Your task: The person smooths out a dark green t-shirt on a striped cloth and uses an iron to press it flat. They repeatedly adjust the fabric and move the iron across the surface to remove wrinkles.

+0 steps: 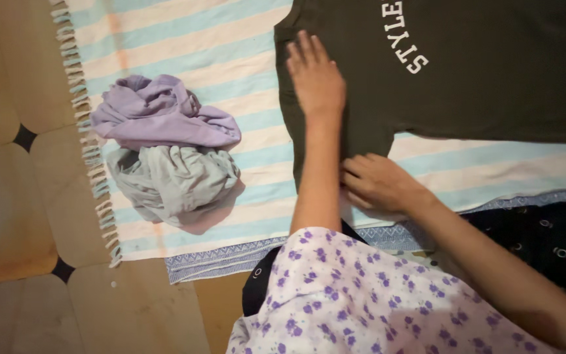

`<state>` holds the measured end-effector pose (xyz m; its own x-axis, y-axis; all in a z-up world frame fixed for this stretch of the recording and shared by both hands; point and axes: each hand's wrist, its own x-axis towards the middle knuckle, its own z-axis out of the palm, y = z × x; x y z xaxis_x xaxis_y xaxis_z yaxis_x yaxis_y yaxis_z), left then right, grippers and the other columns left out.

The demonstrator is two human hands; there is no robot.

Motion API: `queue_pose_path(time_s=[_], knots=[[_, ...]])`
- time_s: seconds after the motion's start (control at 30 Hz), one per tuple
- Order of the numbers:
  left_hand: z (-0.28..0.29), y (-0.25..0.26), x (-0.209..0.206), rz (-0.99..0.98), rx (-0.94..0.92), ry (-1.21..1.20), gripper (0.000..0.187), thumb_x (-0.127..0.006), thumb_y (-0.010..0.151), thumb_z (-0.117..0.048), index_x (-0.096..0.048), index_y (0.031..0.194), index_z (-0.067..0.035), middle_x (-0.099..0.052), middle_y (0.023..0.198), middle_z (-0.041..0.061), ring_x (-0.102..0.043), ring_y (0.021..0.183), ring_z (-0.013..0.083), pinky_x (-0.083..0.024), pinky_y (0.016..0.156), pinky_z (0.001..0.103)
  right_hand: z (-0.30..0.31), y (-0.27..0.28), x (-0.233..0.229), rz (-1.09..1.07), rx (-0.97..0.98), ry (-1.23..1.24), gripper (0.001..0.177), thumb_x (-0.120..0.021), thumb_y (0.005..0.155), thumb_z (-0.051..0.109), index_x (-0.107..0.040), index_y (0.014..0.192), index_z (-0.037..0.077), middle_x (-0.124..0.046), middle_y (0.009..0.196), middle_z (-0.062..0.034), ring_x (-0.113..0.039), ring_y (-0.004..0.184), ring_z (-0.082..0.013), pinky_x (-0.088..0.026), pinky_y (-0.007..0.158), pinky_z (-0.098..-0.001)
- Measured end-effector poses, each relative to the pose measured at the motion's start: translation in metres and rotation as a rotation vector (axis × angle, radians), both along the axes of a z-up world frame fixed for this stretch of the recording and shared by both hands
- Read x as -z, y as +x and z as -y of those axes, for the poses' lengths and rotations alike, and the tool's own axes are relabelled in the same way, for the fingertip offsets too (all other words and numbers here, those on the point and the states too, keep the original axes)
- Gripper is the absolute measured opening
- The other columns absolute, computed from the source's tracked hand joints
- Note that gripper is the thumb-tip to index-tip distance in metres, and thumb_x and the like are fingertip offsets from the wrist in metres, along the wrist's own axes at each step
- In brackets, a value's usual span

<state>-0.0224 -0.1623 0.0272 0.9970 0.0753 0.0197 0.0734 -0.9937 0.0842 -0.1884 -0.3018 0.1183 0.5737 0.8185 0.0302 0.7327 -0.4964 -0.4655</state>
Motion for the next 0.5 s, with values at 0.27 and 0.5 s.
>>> queue_pose_path(time_s=[0.27, 0.5], knots=[[0.053, 0.002, -0.015, -0.137, 0.184, -0.142, 0.070, -0.056, 0.098, -0.038, -0.030, 0.160, -0.017, -0.014, 0.171, 0.009, -0.021, 0.156, 0.0365, -0.026, 0.126, 0.048, -0.052, -0.002, 0.055, 0.086, -0.054, -0.060, 0.061, -0.053, 0.093, 0.024, -0.046, 0.146, -0.004, -0.059, 0.120, -0.0140, -0.057, 0.113, -0.0315, -0.045, 0.105, -0.0431], [0.015, 0.004, -0.010, 0.044, 0.196, -0.148, 0.072, -0.054, 0.101, -0.045, -0.025, 0.161, -0.017, -0.016, 0.171, 0.004, -0.022, 0.157, 0.0316, -0.024, 0.126, 0.052, -0.053, -0.014, 0.059, -0.098, -0.091, 0.163, 0.059, -0.053, 0.097, 0.019, -0.043, 0.151, -0.001, -0.061, 0.123, -0.0128, -0.060, 0.109, -0.0279, -0.049, 0.099, -0.0400]])
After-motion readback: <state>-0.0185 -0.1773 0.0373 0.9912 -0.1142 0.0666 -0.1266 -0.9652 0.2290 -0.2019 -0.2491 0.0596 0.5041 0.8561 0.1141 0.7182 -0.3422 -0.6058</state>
